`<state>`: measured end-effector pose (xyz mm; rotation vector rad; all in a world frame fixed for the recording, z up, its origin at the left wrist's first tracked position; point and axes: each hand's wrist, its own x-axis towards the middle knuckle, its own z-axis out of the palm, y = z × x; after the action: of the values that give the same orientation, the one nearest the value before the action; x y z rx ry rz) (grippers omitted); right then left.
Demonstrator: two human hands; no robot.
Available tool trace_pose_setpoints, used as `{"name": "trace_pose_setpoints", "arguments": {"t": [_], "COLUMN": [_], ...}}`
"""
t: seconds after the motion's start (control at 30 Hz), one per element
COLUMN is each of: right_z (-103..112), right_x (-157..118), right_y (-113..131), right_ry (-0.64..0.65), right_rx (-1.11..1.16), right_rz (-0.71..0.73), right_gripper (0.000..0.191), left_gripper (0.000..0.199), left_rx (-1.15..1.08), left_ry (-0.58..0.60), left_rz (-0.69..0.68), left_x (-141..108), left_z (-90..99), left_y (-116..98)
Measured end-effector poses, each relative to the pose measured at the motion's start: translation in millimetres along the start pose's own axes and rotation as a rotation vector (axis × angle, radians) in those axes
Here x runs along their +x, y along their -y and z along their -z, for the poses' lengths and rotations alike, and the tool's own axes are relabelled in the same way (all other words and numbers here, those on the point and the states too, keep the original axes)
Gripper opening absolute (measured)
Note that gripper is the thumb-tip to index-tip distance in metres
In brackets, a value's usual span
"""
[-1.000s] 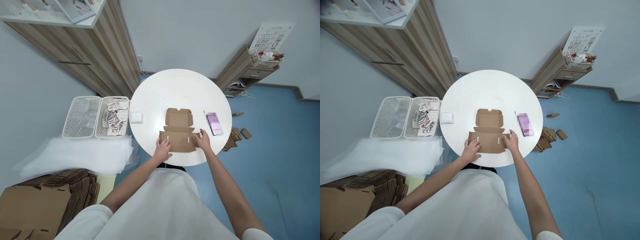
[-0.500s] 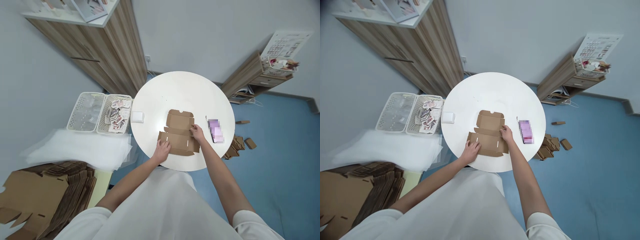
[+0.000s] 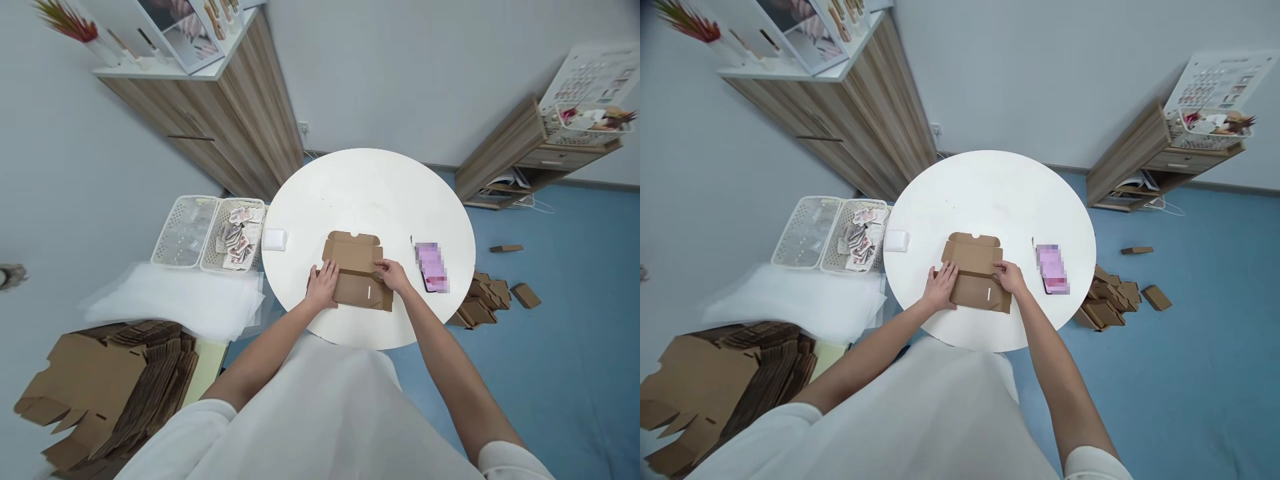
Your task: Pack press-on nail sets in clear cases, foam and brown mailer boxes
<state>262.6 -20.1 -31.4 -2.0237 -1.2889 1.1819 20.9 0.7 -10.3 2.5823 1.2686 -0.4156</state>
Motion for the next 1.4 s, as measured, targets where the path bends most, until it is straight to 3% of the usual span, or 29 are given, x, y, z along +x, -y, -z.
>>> {"name": "trace_pose_setpoints", "arguments": {"t": [0.13, 0.2, 0.3, 0.4, 0.5, 0.63, 0.77, 0.93, 1.1, 1.3, 1.4], "right_z": [-4, -9, -20, -34, -45, -54, -65, -78, -87, -98, -105], "right_x": [-21, -35, -53, -63, -66, -69, -73, -77, -81, -86, -87], "right_y": [7, 10, 11, 8, 6, 8, 13, 17, 20, 27, 31], "right_ry": [-0.066, -0.132, -0.021, 0.086, 0.058, 0.052, 0.06, 0.043, 0.019, 0.005, -0.012], "right_rx": [-0.304, -0.515, -0.749, -0.876, -0.911, -0.893, -0.857, -0.836, -0.825, -0.848, -0.851], "right_rz": [0.126, 0.218, 0.403, 0.46, 0.423, 0.41, 0.393, 0.373, 0.352, 0.326, 0.313], "right_gripper": [0.041, 0.057, 0.082, 0.095, 0.097, 0.099, 0.095, 0.095, 0.094, 0.096, 0.096], "left_gripper": [0.107, 0.102, 0.098, 0.098, 0.106, 0.108, 0.079, 0.051, 0.031, 0.032, 0.042], "left_rx": [-0.055, -0.073, -0.085, -0.093, -0.138, -0.388, -0.705, -0.9, -0.899, -0.879, -0.853], "left_ry": [-0.055, -0.075, -0.097, -0.131, -0.185, -0.27, -0.266, -0.303, -0.323, -0.302, -0.275], "left_rz": [-0.013, -0.009, -0.001, -0.009, 0.055, 0.393, 0.395, 0.549, 0.489, 0.344, 0.291], "left_x": [-3, -5, -8, -13, -28, -58, -72, -58, -56, -65, -66], "left_z": [-3.5, -3.4, -0.9, 0.0, -8.1, -35.2, -58.4, -60.4, -53.1, -46.0, -42.8], "left_y": [-2, -3, -6, -6, 2, 27, 48, 54, 60, 58, 53]}}
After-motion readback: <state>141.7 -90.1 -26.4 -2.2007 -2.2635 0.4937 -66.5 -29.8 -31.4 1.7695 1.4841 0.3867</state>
